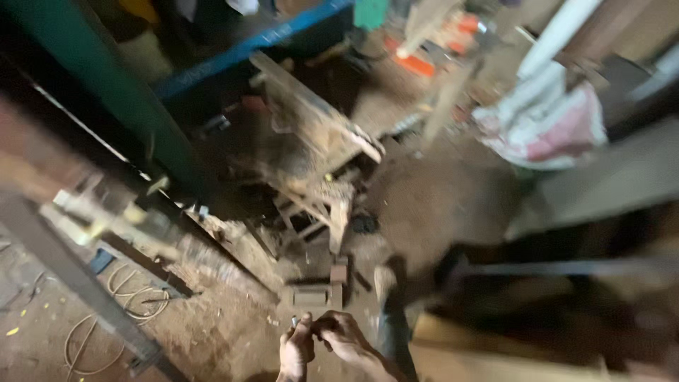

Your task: The person uses a hammer to drive nails into a wooden board, then uses a hand drill to create holes. They attach a metal frame to the board and secure it with a screwdriver. The person also retrieves a small metal piece from a shelf and uses it in the assembly.

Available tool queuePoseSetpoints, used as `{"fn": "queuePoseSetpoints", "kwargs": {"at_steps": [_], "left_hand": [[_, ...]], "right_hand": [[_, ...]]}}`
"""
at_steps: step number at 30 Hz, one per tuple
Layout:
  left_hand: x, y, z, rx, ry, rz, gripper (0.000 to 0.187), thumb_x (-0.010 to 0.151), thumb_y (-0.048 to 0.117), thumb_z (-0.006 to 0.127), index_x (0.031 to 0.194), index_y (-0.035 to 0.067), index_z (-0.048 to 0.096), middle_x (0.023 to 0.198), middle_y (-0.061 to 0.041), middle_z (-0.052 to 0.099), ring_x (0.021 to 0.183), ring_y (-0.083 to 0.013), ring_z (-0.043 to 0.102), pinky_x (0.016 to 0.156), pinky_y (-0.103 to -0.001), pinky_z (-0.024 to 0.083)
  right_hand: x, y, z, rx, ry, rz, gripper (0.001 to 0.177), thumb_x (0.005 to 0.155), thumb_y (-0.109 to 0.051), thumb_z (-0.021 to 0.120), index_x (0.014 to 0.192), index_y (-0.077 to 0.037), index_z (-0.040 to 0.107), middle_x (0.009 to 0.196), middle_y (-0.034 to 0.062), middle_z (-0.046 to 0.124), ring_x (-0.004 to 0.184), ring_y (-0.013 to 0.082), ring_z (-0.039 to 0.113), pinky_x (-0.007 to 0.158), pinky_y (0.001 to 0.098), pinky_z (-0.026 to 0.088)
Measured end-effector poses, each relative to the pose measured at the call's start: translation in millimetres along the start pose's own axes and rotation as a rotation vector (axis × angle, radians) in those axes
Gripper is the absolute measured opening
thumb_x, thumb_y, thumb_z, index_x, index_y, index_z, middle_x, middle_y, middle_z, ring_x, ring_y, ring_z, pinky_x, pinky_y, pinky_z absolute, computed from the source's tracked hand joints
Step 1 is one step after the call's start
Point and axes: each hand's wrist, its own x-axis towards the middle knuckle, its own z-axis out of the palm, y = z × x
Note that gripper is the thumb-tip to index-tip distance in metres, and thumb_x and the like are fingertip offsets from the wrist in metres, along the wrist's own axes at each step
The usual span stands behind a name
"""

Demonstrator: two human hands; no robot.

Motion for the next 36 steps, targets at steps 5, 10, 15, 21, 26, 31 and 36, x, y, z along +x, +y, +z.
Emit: {"fn": "queuePoseSetpoints", "kwargs": {"at_steps": [5,10,15,21,26,31,36], "left_hand": [[108.4,105.0,219.1,-0.06,-0.02,0.077,0.027,0.092,0.023,0.066,0.072,0.005,0.066,0.059,0.0,0.053,0.051,-0.0124,0.043,0.046,-0.031,0.033],[185.7,231.0,374.3,0.154,-0.039,0.472,0.021,0.095,0.009,0.059,0.101,-0.011,0.056,0.096,-0.017,0.074,0.093,-0.0315,0.067,0.087,-0.042,0.06],[230.1,319.4,437.7,0.274,0.15,0.23,0.046,0.089,0.019,0.055,0.135,0.016,0.058,0.104,-0.014,0.074,0.09,-0.0311,0.07,0.083,-0.046,0.059],[304.9,357.3,444.1,1.2,0.414,0.34,0.064,0.088,0.043,0.066,0.137,0.006,0.049,0.125,-0.019,0.058,0.113,-0.0306,0.057,0.097,-0.044,0.05],[345.2,325.9,438.6,1.42,0.454,0.326,0.066,0.073,0.034,0.075,0.129,0.009,0.051,0.12,-0.015,0.057,0.109,-0.0292,0.055,0.093,-0.043,0.048],[372.2,292.4,428.7,1.291,0.493,0.4,0.053,0.072,0.028,0.08,0.116,0.012,0.055,0.108,-0.011,0.058,0.1,-0.0268,0.058,0.087,-0.041,0.049],[383.3,277.9,427.2,1.138,0.74,0.613,0.054,0.062,0.025,0.083,0.108,0.006,0.061,0.099,-0.016,0.06,0.088,-0.0319,0.061,0.074,-0.043,0.05]], "right_hand": [[133.0,-76.3,-180.3,0.092,0.106,-0.068,0.026,0.085,-0.025,0.068,0.099,-0.003,0.073,0.082,0.0037,0.072,0.073,0.015,0.066,0.063,0.0315,0.054],[201.4,-203.1,-333.1,-0.12,0.4,0.013,0.055,0.096,-0.055,0.058,0.083,-0.002,0.066,0.067,0.0051,0.057,0.057,0.0148,0.051,0.051,0.0331,0.043],[251.2,-302.8,-378.4,-0.258,0.303,-0.135,0.04,0.098,-0.042,0.056,0.084,-0.007,0.07,0.062,0.0034,0.06,0.047,0.0129,0.047,0.042,0.0316,0.038],[294.6,-341.5,-349.3,0.033,0.083,0.0,0.022,0.095,-0.028,0.068,0.091,-0.008,0.075,0.066,0.0024,0.058,0.053,0.0097,0.045,0.045,0.0264,0.034],[337.9,-356.4,-343.2,-0.284,0.01,-0.209,0.026,0.098,-0.031,0.064,0.085,-0.009,0.071,0.073,-0.0014,0.067,0.059,0.0084,0.056,0.05,0.0232,0.043],[400.2,-376.9,-330.4,-0.348,-0.02,-0.207,0.034,0.097,-0.037,0.066,0.082,-0.006,0.069,0.068,0.0002,0.065,0.053,0.0102,0.056,0.045,0.0297,0.043],[435.5,-385.8,-321.4,-0.438,0.014,-0.032,0.03,0.091,-0.038,0.072,0.089,-0.008,0.071,0.067,0.0008,0.062,0.054,0.0109,0.051,0.047,0.0308,0.039]]}}
